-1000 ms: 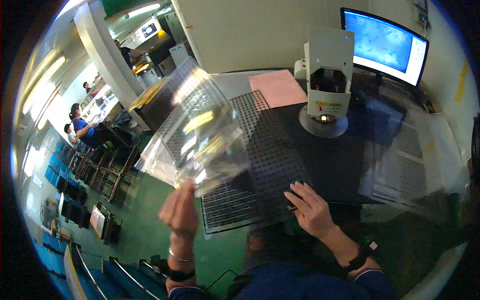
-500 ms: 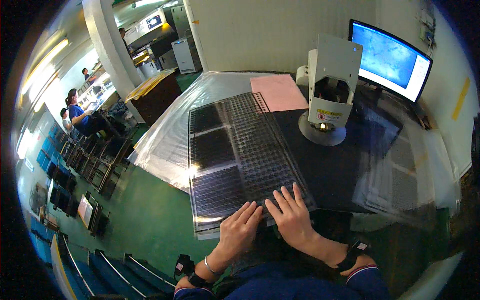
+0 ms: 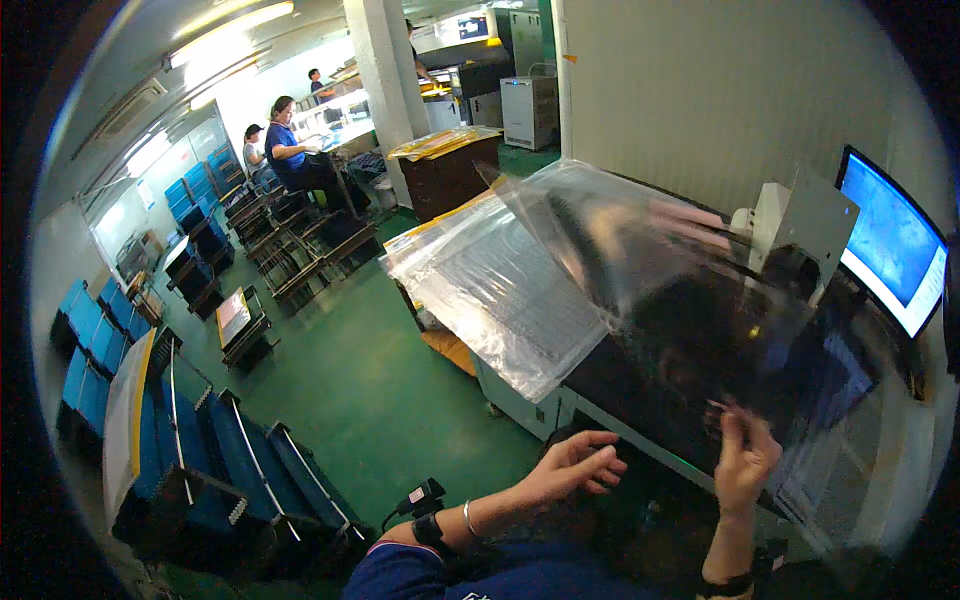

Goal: The person is inspecting large mesh or stencil sheets using a specialized optical inspection machine and computer monitor, then placing them into protective plastic sleeves.

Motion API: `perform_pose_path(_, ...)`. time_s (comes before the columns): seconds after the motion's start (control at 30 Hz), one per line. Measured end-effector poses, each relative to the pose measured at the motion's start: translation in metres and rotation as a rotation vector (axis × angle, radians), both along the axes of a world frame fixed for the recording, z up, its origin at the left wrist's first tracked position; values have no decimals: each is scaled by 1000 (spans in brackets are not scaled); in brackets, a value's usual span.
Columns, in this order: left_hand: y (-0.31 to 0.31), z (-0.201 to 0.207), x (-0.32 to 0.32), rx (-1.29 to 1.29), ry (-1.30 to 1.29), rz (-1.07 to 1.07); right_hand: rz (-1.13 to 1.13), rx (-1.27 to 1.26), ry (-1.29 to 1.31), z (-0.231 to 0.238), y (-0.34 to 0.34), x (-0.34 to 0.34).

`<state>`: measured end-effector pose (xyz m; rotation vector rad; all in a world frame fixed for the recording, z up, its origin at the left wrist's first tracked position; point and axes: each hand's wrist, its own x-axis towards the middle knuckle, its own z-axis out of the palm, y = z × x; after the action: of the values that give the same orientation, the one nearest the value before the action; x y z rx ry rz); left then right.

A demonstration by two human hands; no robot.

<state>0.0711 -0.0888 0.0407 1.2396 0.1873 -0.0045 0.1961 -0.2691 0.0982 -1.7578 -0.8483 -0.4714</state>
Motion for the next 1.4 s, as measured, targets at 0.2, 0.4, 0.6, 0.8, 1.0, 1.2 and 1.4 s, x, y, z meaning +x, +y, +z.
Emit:
perform_pose_path(0.2, 25, -22, 9, -213, -287, 219, 73, 617, 701, -12, -47, -17)
perform_pose_path(0.4, 61, 24, -18, -377, -312, 816, 135, 480, 976, -51, -70, -36)
perform_pose_path(0.6, 97, -2, -60, 74, -166, 1061, 420, 472, 1355, -56, -96, -48)
perform_pose_path(0.8, 105, -38, -55, 223, -169, 1162, 507, 275, 1590, -56, -123, -71)
perform_pose_path(1.0, 122, -35, -51, 155, -139, 1096, 65, 290, 1309, -67, -116, -77)
perform_pose_path(1.2, 146, -41, -52, 246, -138, 1095, -24, 390, 1235, -72, -110, -67)
perform_pose_path(1.4, 145, -45, -59, 358, -98, 1097, 53, 384, 1105, -64, -106, -66)
